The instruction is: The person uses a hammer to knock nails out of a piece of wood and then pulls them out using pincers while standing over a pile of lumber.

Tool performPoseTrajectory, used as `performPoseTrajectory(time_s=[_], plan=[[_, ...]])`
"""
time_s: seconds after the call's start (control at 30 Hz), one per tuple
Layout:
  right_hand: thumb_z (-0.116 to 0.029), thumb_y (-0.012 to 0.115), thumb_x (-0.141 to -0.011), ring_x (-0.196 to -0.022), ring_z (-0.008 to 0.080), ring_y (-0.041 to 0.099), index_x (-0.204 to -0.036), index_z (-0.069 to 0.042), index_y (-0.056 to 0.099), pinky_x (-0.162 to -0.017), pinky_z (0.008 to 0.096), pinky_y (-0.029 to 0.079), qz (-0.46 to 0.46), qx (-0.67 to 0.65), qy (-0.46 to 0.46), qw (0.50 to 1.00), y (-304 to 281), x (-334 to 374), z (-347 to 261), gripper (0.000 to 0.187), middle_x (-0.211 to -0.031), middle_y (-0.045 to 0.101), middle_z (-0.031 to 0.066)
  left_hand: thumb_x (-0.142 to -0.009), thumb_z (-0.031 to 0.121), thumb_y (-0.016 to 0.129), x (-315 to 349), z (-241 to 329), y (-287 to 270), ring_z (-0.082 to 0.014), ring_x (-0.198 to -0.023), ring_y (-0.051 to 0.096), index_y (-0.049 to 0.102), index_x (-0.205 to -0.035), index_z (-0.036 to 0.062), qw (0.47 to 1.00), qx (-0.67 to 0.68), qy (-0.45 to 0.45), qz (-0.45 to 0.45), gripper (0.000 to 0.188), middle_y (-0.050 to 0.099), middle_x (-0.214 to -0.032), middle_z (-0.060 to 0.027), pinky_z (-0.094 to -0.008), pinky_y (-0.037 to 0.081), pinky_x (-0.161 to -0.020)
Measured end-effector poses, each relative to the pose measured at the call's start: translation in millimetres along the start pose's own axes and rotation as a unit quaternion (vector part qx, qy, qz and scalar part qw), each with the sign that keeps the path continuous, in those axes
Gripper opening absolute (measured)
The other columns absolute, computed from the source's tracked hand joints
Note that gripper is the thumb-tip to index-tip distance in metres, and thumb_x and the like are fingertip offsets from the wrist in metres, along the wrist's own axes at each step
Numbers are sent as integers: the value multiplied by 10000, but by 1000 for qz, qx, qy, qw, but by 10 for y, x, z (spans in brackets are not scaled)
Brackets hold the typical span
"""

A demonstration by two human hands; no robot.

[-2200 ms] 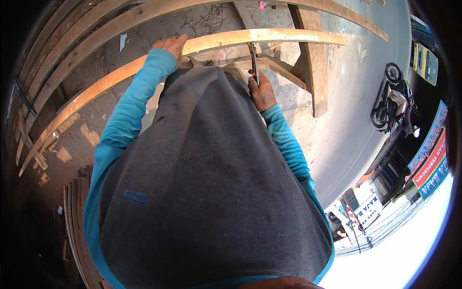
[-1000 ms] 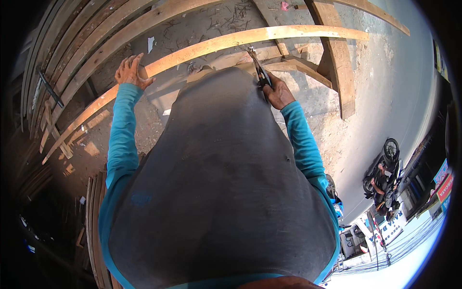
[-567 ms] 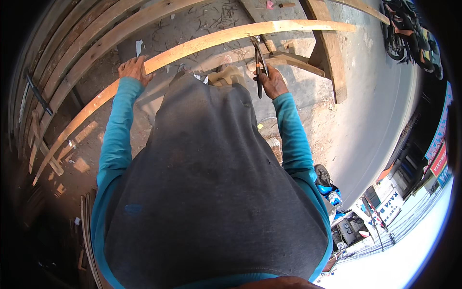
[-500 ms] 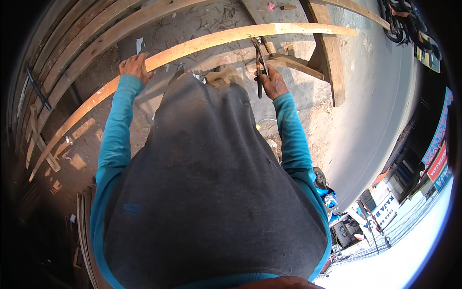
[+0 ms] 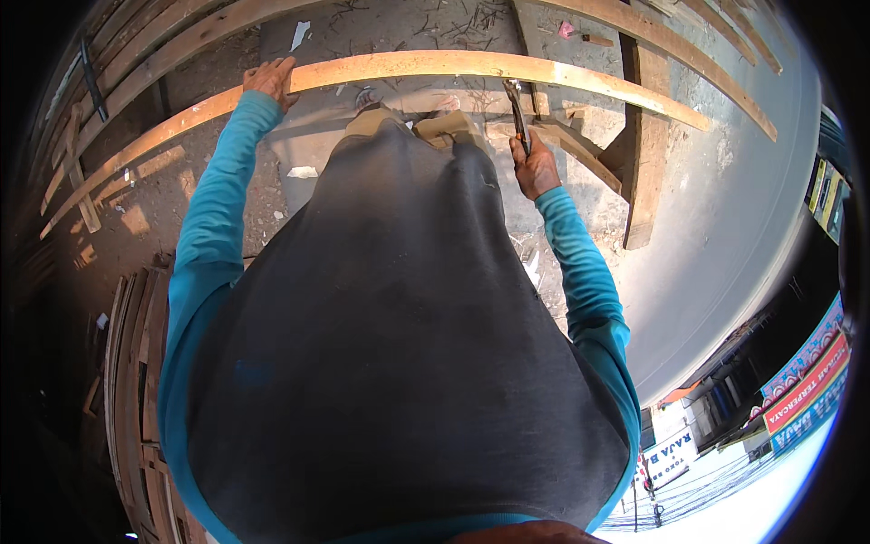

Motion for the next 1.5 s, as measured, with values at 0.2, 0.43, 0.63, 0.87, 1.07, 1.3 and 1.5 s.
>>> performPoseTrajectory(time_s=[0.2,0.43,0.63,0.87,1.07,1.3,1.5], plan=[[-269,578,-1007,-956,489,628,-1144,-61,550,-776,542,498,-131,204,-119,963,-865,-498,123,250,-965,670,291,-805,322,803,-3,-74,147,-362,-1314,518,481,-1359,193,1000,-4,-8,-30,654,573,-1388,-125,-554,392,-1046],[-163,600,-952,-952,340,702,-1387,-209,527,-781,451,588,-57,492,-275,824,-1420,-901,313,444,-1146,669,148,-782,367,821,-73,-50,83,-313,-1296,540,473,-1346,196,996,-65,-21,-53,685,593,-1356,-84,-561,403,-1028],[-290,574,-1014,-1005,349,707,-1341,-90,577,-926,422,538,-31,208,-28,977,-827,-299,722,382,-1127,706,197,-794,355,825,-66,30,-22,-300,-1254,566,468,-1289,194,996,-40,-17,-72,631,609,-1299,-60,-547,406,-1022],[69,399,-901,-990,301,717,-1496,-44,427,-947,423,572,-16,-321,40,946,662,287,-253,606,-1079,700,209,-777,232,820,6,36,-13,-307,-1164,596,493,-1157,173,999,35,24,11,505,629,-1188,-43,-529,415,-976],[-6,479,-977,-961,241,715,-1457,-50,456,-869,355,564,69,-349,22,934,1258,248,-556,483,-1041,706,154,-780,270,823,-19,-13,0,-294,-1210,577,478,-1229,184,997,50,64,16,573,614,-1256,-39,-536,412,-982],[-190,550,-993,-924,288,723,-1336,-22,557,-841,399,544,114,-194,-35,974,1242,190,-540,382,-964,723,175,-800,213,787,-42,-10,57,-309,-1187,587,472,-1182,167,996,63,55,26,497,624,-1215,-62,-540,414,-973],[-157,533,-1009,-916,236,722,-1364,-49,531,-789,378,554,62,-250,5,966,1216,210,-565,372,-984,724,152,-797,221,782,-54,-41,120,-316,-1186,591,476,-1201,169,996,58,50,42,509,626,-1223,-69,-539,415,-982]])
Point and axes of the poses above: each hand's wrist, its own x-axis away from the middle knuckle, its own y-axis out of the palm, z = x × y, the point moved 1 cm from there along -x, towards the middle knuckle
